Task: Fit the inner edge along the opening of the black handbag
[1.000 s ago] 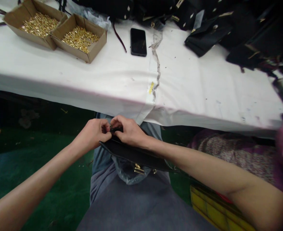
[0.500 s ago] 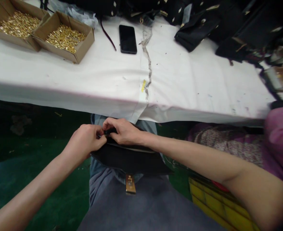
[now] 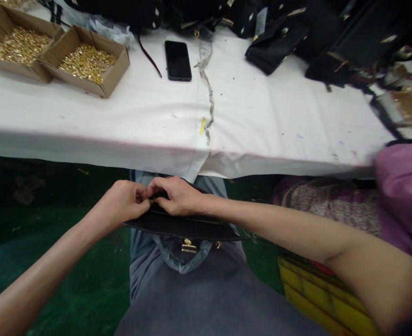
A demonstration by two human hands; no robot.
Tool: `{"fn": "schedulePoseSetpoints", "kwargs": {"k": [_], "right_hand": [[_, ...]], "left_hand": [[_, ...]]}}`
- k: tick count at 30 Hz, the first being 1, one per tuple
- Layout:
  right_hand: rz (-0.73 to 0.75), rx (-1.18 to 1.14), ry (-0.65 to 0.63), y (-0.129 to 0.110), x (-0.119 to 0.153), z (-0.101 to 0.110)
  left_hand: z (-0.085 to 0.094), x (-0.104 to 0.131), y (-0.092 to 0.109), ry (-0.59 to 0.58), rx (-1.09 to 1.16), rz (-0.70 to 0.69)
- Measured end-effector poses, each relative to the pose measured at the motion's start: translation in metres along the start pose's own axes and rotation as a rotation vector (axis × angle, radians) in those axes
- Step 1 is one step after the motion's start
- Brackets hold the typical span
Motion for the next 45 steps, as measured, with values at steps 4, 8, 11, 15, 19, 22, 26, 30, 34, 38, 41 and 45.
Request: {"fn": "schedulePoseSetpoints", "kwargs": {"k": [4,8,11,15,19,22,26,30,34,38,41,45], "right_hand": [[-0.003,-0.009,0.018,0.001,0.001,-0.001],[-0.008,-0.028,0.042,0.001,0.001,-0.002],[0.016,-0.057,0.053,0.001,0.001,-0.002],[0.021,-0.078,0.072,0.003,0.001,-0.003],[-0.008,-0.091,0.085,0.005,-0.001,-0.004],[-0.020,-0.079,0.091,0.006,-0.004,-0.006],[-0.058,-0.020,0.102,0.003,-0.004,-0.010],[-0.071,0.031,0.098,-0.001,-0.004,-0.011],[-0.080,0.003,0.090,0.007,-0.010,-0.006],[-0.048,-0.038,0.002,0.019,-0.015,-0.003],[-0.008,0.012,-0.016,0.017,-0.014,-0.005],[-0.024,0.041,-0.020,0.008,-0.009,-0.008]], "left_hand": [[-0.001,-0.002,-0.001,-0.009,-0.008,-0.012],[0.001,-0.004,0.001,0.012,-0.042,-0.021],[0.003,-0.006,0.003,-0.008,-0.031,-0.023],[0.002,-0.010,0.004,-0.005,-0.045,-0.015],[-0.002,-0.013,0.000,0.002,-0.028,-0.007],[-0.004,-0.013,-0.003,0.016,-0.011,0.007],[-0.008,-0.013,-0.006,0.028,0.036,0.054],[-0.011,-0.010,-0.010,0.018,0.146,0.088],[-0.009,0.000,-0.012,-0.020,0.451,0.156],[-0.012,0.010,-0.014,0.000,0.594,0.238],[-0.018,0.014,-0.014,-0.013,0.608,0.264],[-0.017,0.016,-0.007,-0.015,0.622,0.238]]}}
Point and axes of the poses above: each hand's wrist, its own x-axis away from the middle knuckle, its own z-axis out of the back of the hand, y = z × x, the point moved 1 cm from there along -x, towards the middle knuckle, and after that the axes turned 5 degrees about -x, right-handed, at the moved point
